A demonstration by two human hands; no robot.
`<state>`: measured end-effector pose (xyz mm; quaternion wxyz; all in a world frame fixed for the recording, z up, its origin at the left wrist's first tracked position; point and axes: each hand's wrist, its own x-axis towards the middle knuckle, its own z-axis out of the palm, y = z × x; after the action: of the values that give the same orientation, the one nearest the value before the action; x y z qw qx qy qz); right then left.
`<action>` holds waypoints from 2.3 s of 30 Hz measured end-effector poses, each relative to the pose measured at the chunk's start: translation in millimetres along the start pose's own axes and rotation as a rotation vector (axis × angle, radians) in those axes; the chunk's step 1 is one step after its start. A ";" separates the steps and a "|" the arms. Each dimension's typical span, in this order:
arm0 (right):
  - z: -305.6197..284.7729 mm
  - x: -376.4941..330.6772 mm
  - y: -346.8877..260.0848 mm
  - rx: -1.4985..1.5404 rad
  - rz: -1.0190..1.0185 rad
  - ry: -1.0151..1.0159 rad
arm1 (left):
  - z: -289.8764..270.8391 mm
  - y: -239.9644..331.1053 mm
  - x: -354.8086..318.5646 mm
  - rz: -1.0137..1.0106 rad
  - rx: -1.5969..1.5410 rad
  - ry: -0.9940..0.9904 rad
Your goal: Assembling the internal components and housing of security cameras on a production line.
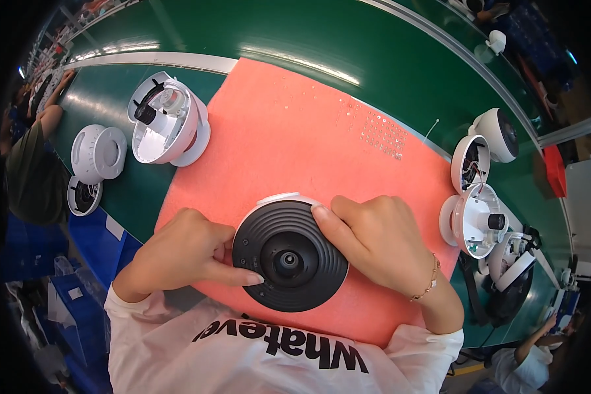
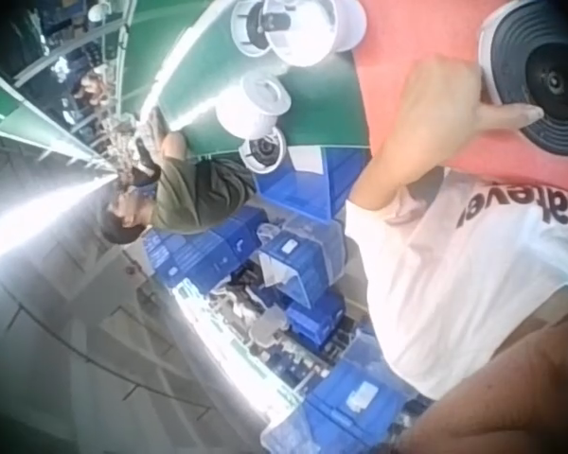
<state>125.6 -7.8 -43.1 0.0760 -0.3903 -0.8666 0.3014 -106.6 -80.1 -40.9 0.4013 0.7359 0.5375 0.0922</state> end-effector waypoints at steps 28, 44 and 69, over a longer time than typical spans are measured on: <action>-0.8 -1.0 -17.9 -0.224 -0.173 0.258 | -3.0 7.5 -2.9 -0.103 -0.153 -0.007; -1.6 -19.2 -44.4 -0.129 -0.446 0.151 | -5.8 6.0 -2.6 -0.089 -0.057 -0.054; 15.8 -2.3 -13.2 0.597 -0.250 0.363 | 28.6 11.5 7.8 0.351 -0.449 0.420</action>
<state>113.0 -23.6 -47.9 0.3751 -0.2890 -0.7540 0.4552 -79.0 -88.6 -54.2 0.4117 0.6757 0.4399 0.4247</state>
